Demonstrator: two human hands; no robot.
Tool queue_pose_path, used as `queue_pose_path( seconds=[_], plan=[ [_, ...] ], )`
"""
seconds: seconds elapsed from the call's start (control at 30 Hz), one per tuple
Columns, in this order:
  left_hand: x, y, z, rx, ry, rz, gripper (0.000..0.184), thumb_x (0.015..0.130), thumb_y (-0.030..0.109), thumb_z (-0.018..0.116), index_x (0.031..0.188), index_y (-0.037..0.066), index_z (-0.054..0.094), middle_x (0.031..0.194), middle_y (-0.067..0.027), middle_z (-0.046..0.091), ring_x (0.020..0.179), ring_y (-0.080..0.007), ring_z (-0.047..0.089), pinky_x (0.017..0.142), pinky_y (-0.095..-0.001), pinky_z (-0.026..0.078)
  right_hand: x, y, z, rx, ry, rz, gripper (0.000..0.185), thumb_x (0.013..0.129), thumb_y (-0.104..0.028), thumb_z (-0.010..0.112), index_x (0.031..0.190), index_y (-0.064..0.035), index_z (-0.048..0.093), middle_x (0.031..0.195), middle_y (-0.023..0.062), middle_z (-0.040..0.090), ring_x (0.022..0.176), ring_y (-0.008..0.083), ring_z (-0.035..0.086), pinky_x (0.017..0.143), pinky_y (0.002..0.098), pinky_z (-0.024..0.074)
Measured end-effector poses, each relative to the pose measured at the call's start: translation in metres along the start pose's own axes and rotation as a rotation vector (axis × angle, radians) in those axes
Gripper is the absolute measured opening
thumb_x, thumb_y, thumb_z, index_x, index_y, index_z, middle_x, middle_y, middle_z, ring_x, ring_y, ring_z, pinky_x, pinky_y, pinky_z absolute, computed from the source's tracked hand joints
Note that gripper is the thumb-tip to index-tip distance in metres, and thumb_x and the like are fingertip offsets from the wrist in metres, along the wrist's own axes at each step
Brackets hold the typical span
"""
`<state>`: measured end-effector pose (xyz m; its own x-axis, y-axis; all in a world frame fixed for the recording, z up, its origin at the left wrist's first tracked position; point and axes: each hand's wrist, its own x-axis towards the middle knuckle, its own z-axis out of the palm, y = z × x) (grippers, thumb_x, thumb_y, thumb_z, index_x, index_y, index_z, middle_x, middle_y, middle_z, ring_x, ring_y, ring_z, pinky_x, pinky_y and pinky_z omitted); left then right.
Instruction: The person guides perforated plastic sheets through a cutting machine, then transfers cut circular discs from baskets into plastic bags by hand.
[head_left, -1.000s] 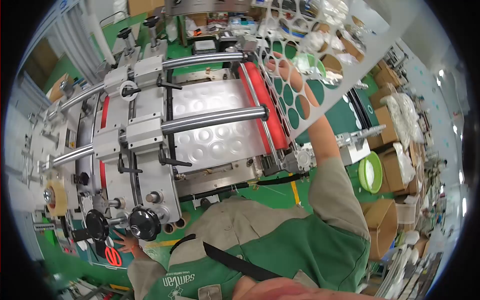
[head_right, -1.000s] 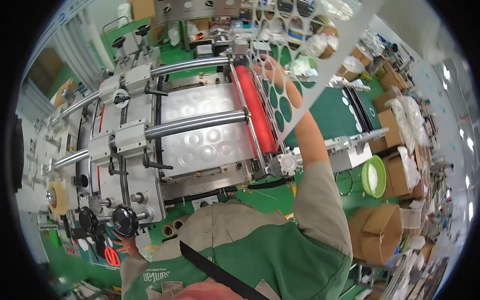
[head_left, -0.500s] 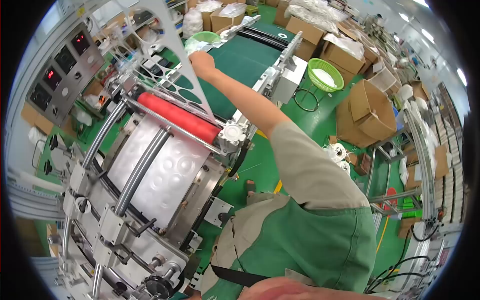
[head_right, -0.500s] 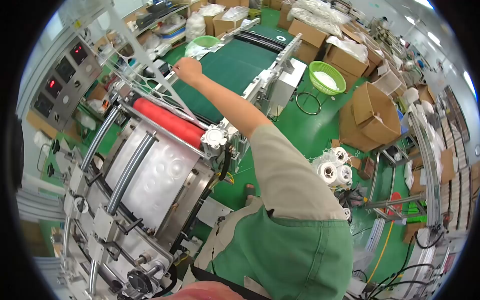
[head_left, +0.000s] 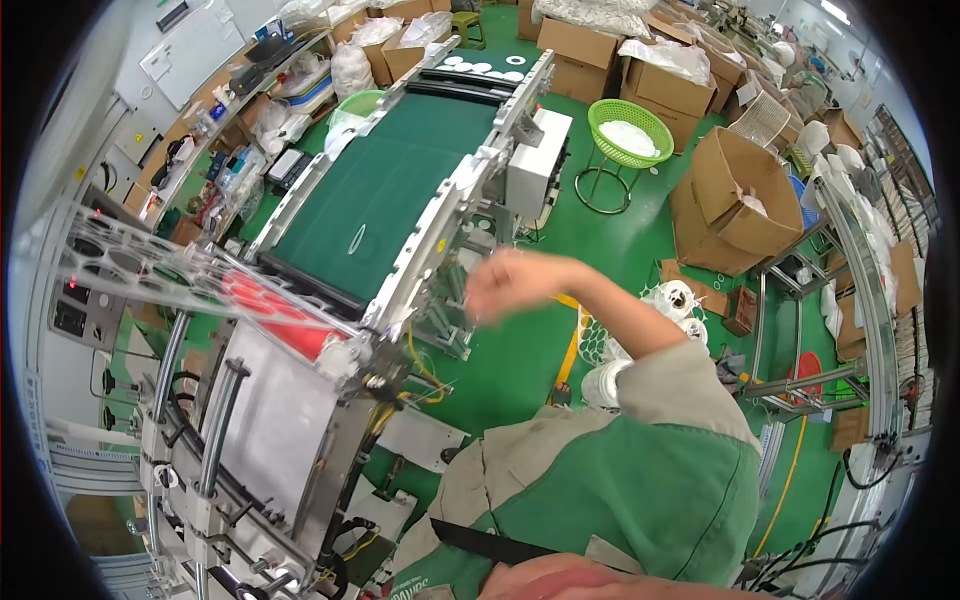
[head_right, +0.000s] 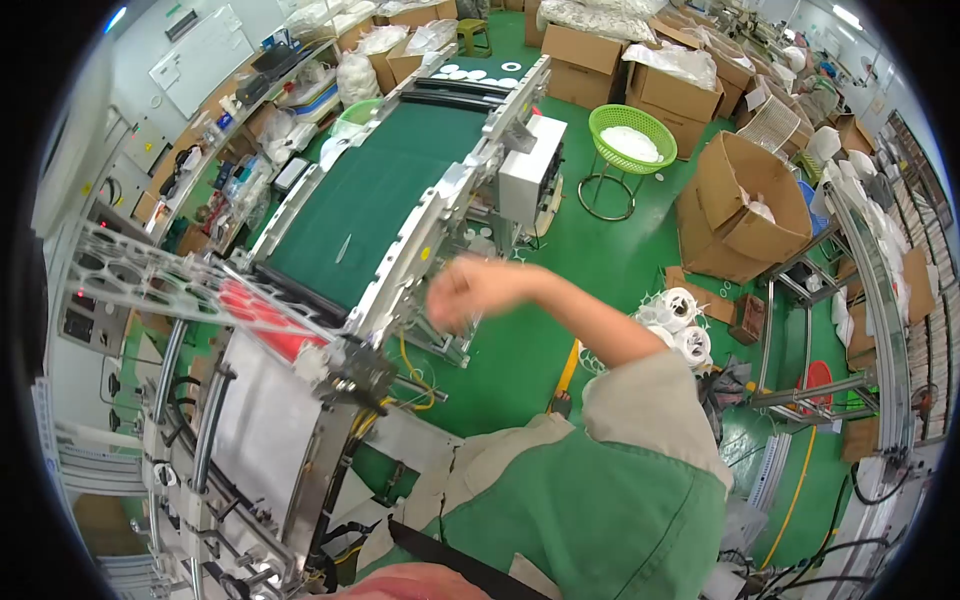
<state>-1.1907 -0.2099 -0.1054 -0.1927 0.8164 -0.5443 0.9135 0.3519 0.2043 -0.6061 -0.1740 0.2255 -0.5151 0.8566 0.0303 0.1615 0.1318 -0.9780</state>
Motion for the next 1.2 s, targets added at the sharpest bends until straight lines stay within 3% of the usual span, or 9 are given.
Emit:
queue_pose_path(
  seconds=[0.07,0.13,0.33,0.57,0.67,0.77,0.93,1.13,1.2],
  plan=[
    [-0.004,0.05,0.025,-0.03,-0.076,0.067,0.072,0.08,0.035,0.062,0.14,0.023,0.025,0.133,-0.0185,0.041,0.108,-0.039,0.051,0.085,-0.0448,0.045,-0.072,-0.005,0.012,0.078,-0.645,-0.074,0.02,0.086,-0.014,0.06,0.101,-0.0013,0.061,0.091,0.0065,0.063,0.081,0.0128,0.061,0.071,0.0259,0.0493],
    [-0.007,0.101,0.05,-0.061,-0.148,0.134,0.072,0.08,0.035,0.062,0.14,0.022,0.026,0.133,-0.0186,0.042,0.108,-0.0383,0.051,0.085,-0.0442,0.045,-0.134,0.011,0.02,0.397,-0.567,0.081,0.027,0.085,-0.01,0.061,0.109,0.0017,0.057,0.107,0.0107,0.057,0.091,0.0167,0.058,0.076,0.0285,0.0467],
    [-0.03,0.211,0.131,-0.111,-0.412,0.331,0.07,0.08,0.034,0.063,0.139,0.019,0.029,0.13,-0.0189,0.044,0.108,-0.0362,0.053,0.085,-0.0424,0.046,-0.218,0.015,-0.008,0.387,-0.416,-0.37,0.052,0.091,-0.022,0.052,0.135,0.0015,0.035,0.133,0.0161,0.041,0.122,0.0282,0.038,0.101,0.0373,0.0286],
    [-0.028,0.318,0.18,-0.167,-0.713,0.599,0.068,0.08,0.034,0.063,0.138,0.016,0.033,0.128,-0.0194,0.048,0.107,-0.0339,0.054,0.085,-0.0403,0.046,-0.304,0.024,-0.068,0.3,-0.199,-0.282,0.027,0.081,-0.02,0.068,0.096,-0.0019,0.055,0.097,0.0079,0.056,0.095,0.024,0.052,0.082,0.0347,0.0407],
    [-0.022,0.355,0.186,-0.062,-0.715,0.672,0.051,0.087,0.034,0.058,0.128,0.007,0.046,0.119,-0.0159,0.056,0.108,-0.0214,0.055,0.089,-0.0308,0.043,-0.325,0.029,-0.089,0.41,-0.266,-0.228,0.016,0.083,-0.014,0.065,0.079,-0.0016,0.056,0.076,0.0053,0.054,0.075,0.0213,0.051,0.066,0.0347,0.0404],
    [-0.024,0.404,0.19,-0.024,-0.803,0.587,0.047,0.091,0.039,0.049,0.123,0.005,0.05,0.118,-0.0104,0.057,0.109,-0.0204,0.052,0.092,-0.0295,0.039,-0.326,0.041,-0.107,0.405,-0.222,-0.309,0.017,0.083,-0.015,0.065,0.08,-0.0015,0.055,0.083,0.0069,0.053,0.082,0.0212,0.05,0.072,0.0331,0.0404],
    [0.021,0.453,0.234,-0.155,-0.832,0.552,0.048,0.092,0.04,0.044,0.121,0.004,0.052,0.118,-0.0136,0.057,0.109,-0.0228,0.053,0.092,-0.0303,0.039,-0.333,0.061,-0.147,0.368,-0.058,-0.236,0.041,0.086,-0.018,0.061,0.121,-0.0004,0.048,0.121,0.0114,0.046,0.112,0.0247,0.044,0.097,0.0348,0.0331],
    [0.051,0.553,0.236,-0.135,-0.736,0.615,0.049,0.088,0.037,0.053,0.124,0.003,0.05,0.12,-0.0136,0.056,0.111,-0.0205,0.053,0.093,-0.0287,0.04,-0.424,0.049,-0.221,0.31,0.181,0.374,0.029,0.085,-0.012,0.062,0.11,0.0024,0.059,0.086,0.0079,0.066,0.073,0.0102,0.059,0.069,0.0237,0.0477],
    [0.058,0.586,0.224,-0.135,-0.733,0.629,0.049,0.088,0.036,0.053,0.124,0.003,0.05,0.12,-0.0137,0.056,0.111,-0.0206,0.052,0.093,-0.0289,0.04,-0.428,0.036,-0.257,0.314,-0.188,0.394,0.031,0.083,-0.012,0.065,0.108,0.0046,0.058,0.095,0.0127,0.065,0.082,0.0137,0.06,0.071,0.0266,0.0477]
  ],
)
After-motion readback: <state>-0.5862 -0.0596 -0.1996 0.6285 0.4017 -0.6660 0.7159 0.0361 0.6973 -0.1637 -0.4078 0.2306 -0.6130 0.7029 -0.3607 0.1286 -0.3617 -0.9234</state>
